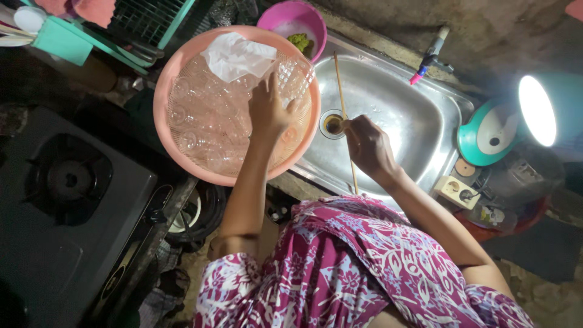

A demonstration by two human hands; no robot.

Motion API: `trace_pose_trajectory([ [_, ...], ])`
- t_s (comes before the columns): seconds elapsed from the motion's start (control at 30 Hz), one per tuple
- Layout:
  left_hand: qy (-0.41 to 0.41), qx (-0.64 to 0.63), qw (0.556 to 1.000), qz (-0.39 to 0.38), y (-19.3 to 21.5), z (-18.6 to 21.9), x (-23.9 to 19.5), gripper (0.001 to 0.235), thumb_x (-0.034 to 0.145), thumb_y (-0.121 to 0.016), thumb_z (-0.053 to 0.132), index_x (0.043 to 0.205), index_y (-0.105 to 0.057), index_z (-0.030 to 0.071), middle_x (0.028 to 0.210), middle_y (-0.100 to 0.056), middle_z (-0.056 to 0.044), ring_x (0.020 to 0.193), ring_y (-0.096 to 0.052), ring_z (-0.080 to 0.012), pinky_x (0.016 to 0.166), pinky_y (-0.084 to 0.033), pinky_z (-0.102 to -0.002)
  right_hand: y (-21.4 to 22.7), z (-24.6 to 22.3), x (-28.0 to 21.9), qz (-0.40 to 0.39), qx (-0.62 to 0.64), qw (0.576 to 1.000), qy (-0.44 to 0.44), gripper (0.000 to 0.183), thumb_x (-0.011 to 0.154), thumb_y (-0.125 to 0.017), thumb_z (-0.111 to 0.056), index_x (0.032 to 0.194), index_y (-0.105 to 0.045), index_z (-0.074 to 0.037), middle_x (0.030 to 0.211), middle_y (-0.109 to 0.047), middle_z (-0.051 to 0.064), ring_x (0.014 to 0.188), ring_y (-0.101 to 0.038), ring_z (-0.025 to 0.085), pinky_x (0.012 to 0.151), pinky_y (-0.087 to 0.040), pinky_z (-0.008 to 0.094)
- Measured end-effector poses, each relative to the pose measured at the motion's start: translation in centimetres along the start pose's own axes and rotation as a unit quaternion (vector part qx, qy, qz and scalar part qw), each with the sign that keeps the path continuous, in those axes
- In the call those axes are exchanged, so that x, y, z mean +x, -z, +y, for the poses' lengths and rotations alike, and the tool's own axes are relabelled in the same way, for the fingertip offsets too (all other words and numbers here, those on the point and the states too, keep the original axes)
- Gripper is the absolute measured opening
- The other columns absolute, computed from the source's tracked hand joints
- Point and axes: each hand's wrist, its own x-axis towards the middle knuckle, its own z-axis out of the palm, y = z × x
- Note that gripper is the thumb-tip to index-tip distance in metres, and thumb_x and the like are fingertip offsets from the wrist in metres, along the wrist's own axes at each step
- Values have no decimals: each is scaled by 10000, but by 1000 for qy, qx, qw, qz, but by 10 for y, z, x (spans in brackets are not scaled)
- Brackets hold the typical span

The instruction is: The person cleans multiple small clear glasses at a kitchen sink. They wipe the exterior with a pink cloth, rinse under running water, and scrub the interior using a long wooden stick. The cleaned glasses are placed into a pink plastic colander.

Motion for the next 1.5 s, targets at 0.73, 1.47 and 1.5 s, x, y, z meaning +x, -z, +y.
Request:
trace_pose_trajectory([
  [0.73, 224, -354, 906, 60, 0, -78, 112, 976, 700, -846, 595, 1356, -556, -66, 1632, -87, -282, 1453, -337, -389, 1118, -411, -460, -120, 139, -54, -165, -23, 958, -234, 417, 810, -807, -320, 1159, -739, -103, 1389, -531, 289, 1225, -566, 447, 1032, -479, 470],
  [1.47, 159, -447, 876, 92, -9, -6, 73, 1079, 802, -826, 598, 1543, -319, -1, 1524, -401, -212, 1390, -441, -315, 1121, -427, -473, -143, 164, -19, -232, 125, 891, -370, 344, 888, -761, -298, 1219, -740, -204, 1162, -658, 190, 910, -710, 290, 810, -571, 395],
  [1.5, 169, -468, 863, 90, -9, 0, 70, 1054, 819, -832, 588, 1542, -334, 4, 1475, -421, -187, 1345, -462, -283, 1083, -448, -444, -145, 165, -27, -254, 166, 873, -383, 341, 908, -756, -294, 1241, -741, -224, 1045, -750, 167, 899, -684, 236, 791, -546, 374],
])
